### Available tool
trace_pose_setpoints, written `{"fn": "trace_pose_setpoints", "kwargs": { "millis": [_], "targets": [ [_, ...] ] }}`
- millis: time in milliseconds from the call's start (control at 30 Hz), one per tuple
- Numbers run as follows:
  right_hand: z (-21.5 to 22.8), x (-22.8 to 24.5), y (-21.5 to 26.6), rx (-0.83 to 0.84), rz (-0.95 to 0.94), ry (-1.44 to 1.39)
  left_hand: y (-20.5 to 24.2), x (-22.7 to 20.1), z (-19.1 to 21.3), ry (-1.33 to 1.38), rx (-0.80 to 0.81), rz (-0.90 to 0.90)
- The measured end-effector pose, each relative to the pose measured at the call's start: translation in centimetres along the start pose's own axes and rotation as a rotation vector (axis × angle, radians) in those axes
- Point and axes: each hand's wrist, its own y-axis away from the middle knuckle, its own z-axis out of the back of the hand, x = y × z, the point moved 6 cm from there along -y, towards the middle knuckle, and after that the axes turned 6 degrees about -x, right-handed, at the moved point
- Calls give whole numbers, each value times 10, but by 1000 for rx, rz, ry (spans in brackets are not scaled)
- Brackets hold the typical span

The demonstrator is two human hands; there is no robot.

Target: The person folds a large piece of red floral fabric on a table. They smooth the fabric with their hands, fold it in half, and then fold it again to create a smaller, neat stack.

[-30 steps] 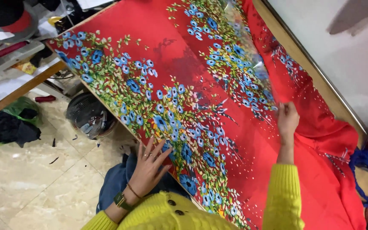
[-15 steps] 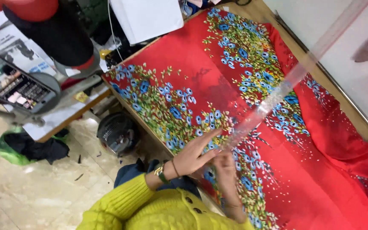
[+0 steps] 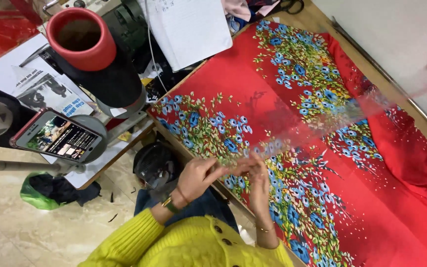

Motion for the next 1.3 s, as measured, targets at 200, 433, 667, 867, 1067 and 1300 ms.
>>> {"fn": "trace_pose_setpoints", "kwargs": {
  "millis": [200,433,667,867,1067,1300],
  "targets": [
    [9,-43,-1,-30,-158,-82,57,40,-1,-183,35,10],
    [-47,-50,16,190,-274,-129,49,45,11,-398,-106,141],
    [-53,-31,27,385,-381,-112,52,81,81,-503,-444,444],
    [-52,-40,42,515,-440,-52,51,99,97,-578,-487,552],
    [-48,-48,26,403,-513,-135,55,72,37,-371,-289,524],
    [-25,-80,9,157,-593,-276,56,51,-1,-337,-256,221]
  ]
}}
